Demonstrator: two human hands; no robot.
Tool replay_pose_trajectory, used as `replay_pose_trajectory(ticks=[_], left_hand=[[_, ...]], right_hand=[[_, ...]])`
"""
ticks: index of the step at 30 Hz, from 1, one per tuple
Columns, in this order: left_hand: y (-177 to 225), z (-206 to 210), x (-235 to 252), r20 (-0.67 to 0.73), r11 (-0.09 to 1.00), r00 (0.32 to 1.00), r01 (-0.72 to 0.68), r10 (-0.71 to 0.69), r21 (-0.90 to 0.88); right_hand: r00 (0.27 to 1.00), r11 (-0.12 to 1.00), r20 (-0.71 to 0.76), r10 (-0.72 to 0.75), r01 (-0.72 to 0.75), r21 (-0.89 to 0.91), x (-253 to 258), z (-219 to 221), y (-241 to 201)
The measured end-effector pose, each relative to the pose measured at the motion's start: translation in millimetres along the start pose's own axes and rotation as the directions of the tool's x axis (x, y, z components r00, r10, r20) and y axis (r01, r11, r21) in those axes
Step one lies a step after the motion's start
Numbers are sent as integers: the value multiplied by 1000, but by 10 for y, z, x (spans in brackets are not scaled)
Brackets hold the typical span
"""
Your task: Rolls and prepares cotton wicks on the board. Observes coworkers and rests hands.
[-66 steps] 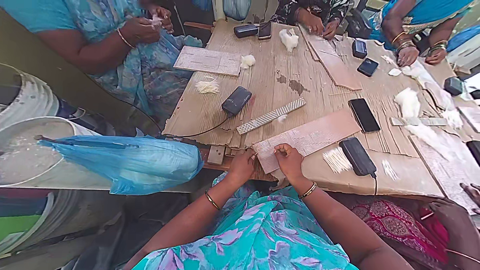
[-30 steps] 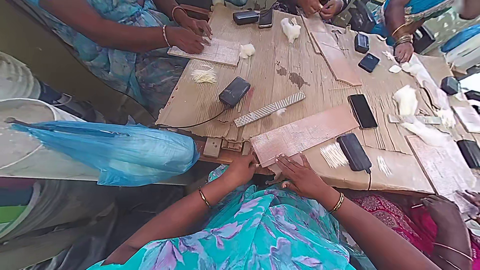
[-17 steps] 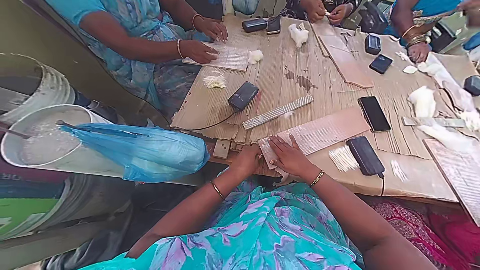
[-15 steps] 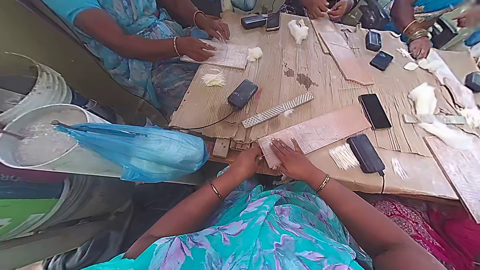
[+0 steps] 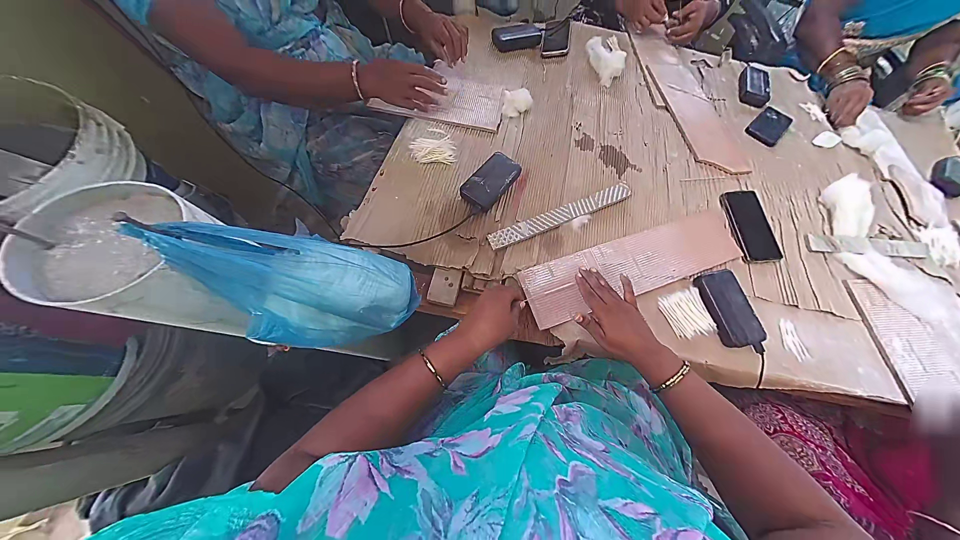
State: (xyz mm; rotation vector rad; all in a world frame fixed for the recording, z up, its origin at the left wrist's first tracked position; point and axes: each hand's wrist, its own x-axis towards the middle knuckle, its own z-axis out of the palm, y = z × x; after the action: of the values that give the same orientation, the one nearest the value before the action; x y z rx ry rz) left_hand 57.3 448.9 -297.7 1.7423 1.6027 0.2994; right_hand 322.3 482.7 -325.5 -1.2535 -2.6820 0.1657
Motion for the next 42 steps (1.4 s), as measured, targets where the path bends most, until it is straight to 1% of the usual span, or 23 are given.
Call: replay_pose_trajectory(ticks=[3,6,8,11,16,17,18,20,22,24,26,28,32,34,36,39,42], left_hand=[[-40,7,66,-33,998,999,0,2,61],[-21,11,67,-39,996,999,14,-10,92],[-13,26,41,-29,995,1000,11,-9,95],[-20,90,-3,13,996,999,-40,39,85],[63,181,-97,96,992,993,-83,74,92],[77,193,-114,103,991,992,-88,78,102],[86,205,-134,103,989,991,-95,83,115],[106,210,-183,90,987,991,-110,99,119],[129,207,-237,56,984,989,-142,136,111],[172,199,-297,32,980,985,-170,167,101],[227,190,-360,20,978,983,-185,184,94],[276,188,-425,10,975,978,-209,209,78],[315,221,-514,2,967,968,-249,249,57],[321,240,-539,-13,961,963,-268,269,66],[324,246,-547,-35,956,957,-284,287,78],[309,232,-551,-78,950,949,-299,305,86],[248,216,-527,-115,952,946,-296,304,84]], right_hand=[[998,999,48,-48,49,-9,263,123,-71],[989,996,118,-85,88,-18,355,186,-173],[979,996,181,-90,94,-9,285,149,-233],[957,993,271,-99,114,-40,28,82,-301],[937,994,330,-111,105,36,-375,-102,-405],[949,993,293,-120,107,59,-429,-131,-411],[969,990,210,-132,118,81,-483,-135,-409],[989,983,-36,-141,145,113,-560,-96,-397],[960,985,-264,-95,130,117,-581,-47,-389],[923,992,-385,-10,59,115,-562,-30,-402],[904,995,-426,41,5,104,-521,-31,-436],[904,996,-425,49,-14,86,-485,-28,-470],[892,997,-452,-3,40,73,-465,9,-514],[873,994,-488,7,45,95,-502,10,-520],[852,992,-520,53,17,129,-572,-12,-485],[825,981,-542,159,-71,180,-726,-81,-338],[779,943,-540,319,-203,265,-860,-189,-156]])
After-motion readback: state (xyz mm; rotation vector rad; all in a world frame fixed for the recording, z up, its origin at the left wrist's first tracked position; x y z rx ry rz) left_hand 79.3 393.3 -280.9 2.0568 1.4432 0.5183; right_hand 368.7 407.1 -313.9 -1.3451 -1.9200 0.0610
